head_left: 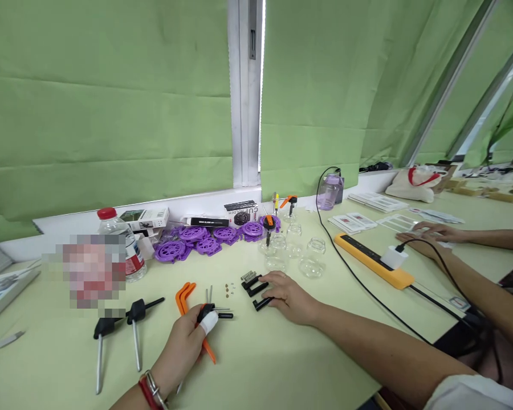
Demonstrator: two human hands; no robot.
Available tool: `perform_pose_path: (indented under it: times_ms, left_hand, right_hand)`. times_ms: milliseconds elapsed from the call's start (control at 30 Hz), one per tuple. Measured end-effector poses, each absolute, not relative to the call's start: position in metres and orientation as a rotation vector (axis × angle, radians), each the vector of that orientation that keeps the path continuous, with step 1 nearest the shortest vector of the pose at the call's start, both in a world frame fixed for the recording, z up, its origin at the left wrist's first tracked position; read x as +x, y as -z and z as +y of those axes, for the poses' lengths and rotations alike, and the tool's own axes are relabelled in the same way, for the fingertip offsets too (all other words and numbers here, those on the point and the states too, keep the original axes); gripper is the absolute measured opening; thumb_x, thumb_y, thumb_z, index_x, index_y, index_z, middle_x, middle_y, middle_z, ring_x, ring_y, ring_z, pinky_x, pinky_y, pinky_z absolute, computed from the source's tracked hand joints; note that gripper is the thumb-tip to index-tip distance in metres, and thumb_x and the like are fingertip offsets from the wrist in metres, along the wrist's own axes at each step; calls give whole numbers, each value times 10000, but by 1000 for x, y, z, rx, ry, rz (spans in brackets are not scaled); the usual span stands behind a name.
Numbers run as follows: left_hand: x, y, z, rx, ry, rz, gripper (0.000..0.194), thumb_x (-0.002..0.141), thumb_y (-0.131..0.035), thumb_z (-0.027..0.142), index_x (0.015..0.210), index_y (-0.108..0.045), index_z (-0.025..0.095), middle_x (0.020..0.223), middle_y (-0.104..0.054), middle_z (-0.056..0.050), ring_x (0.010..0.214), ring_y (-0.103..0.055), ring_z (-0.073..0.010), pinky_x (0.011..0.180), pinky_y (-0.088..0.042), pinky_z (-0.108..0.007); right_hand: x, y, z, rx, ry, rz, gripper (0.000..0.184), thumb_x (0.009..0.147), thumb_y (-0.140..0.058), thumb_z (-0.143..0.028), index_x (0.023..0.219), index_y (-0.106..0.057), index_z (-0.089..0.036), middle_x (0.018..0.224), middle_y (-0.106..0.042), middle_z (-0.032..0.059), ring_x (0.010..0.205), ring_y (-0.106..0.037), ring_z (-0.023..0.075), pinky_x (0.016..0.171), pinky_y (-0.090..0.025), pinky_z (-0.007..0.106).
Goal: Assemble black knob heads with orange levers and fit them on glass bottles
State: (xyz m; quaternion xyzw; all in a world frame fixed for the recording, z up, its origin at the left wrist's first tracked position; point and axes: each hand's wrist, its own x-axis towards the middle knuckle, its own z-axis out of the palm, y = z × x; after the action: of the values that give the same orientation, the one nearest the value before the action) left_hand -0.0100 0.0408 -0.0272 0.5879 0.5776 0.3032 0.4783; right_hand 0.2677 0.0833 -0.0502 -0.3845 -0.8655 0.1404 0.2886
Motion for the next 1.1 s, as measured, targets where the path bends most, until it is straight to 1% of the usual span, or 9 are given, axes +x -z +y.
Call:
perform_pose_path:
  times_ms: [133,300,467,533,600,700,767,967,1100]
  left_hand:
    - [-9,26,39,1424,-762,1428,455,774,-507,549,1002,-563,159,577,-421,33,431,-412,-134,406,-342,-250]
    - [-10,24,37,1566,-941,1410,367,768,-539,504,881,-593,159,673,-511,-17,601,-511,-177,555,-417,-280]
    - [-8,24,34,1445,-944,1371,456,773,-536,518,1049,-551,156,586,-428,45,461,-404,-115,466,-361,-248]
    - [-7,23,33,1433,-989,1324,468,752,-575,499,1070,-549,157,605,-447,39,500,-429,-118,495,-383,-249]
    - [-7,21,31,1459,-1032,1288,466,723,-620,469,1068,-557,163,651,-489,21,568,-465,-132,543,-412,-256]
    - [-10,17,30,1464,-1063,1266,453,705,-642,442,1053,-563,164,693,-512,8,606,-482,-140,573,-430,-265]
    - [-13,14,29,1449,-1072,1266,432,719,-635,432,1036,-560,148,672,-506,10,599,-477,-139,569,-424,-264]
    - [-21,7,28,1483,-979,1190,440,774,-574,450,1095,-523,153,635,-497,13,590,-459,-146,547,-396,-262]
    - [-19,9,28,1611,-859,1137,304,797,-545,450,924,-558,175,652,-490,6,606,-436,-139,565,-370,-247]
  right_hand:
    - [267,54,86,-1076,-360,-2314,189,816,-585,-197,970,-693,-217,1266,-551,87,1199,-431,236,1001,-359,426]
    - [266,51,84,-1111,-357,-2295,182,819,-577,-199,969,-679,-210,1274,-539,90,1206,-419,238,997,-362,440]
    - [246,32,67,-947,-433,-2238,225,844,-550,-274,1045,-635,-218,1228,-564,104,1162,-450,232,970,-371,421]
    - [228,21,60,-943,-566,-2214,255,867,-513,-310,1075,-624,-215,1146,-604,104,1080,-502,220,913,-404,371]
    - [209,14,56,-1000,-760,-2224,249,895,-445,-316,970,-653,-202,901,-651,64,831,-564,174,744,-443,291]
    - [186,11,59,-1108,-1037,-2185,306,895,-407,-308,762,-648,-173,577,-529,-9,512,-440,103,498,-345,213]
    - [178,12,65,-1154,-1119,-2113,293,868,-451,-328,703,-628,-162,529,-484,-24,468,-397,89,461,-305,204]
    - [174,9,72,-1079,-1310,-1903,254,849,-471,-331,709,-599,-162,584,-559,-11,492,-454,89,492,-348,196]
    - [170,21,67,-1028,-1354,-1904,184,826,-499,-256,694,-583,-157,568,-542,-22,486,-398,77,477,-317,189]
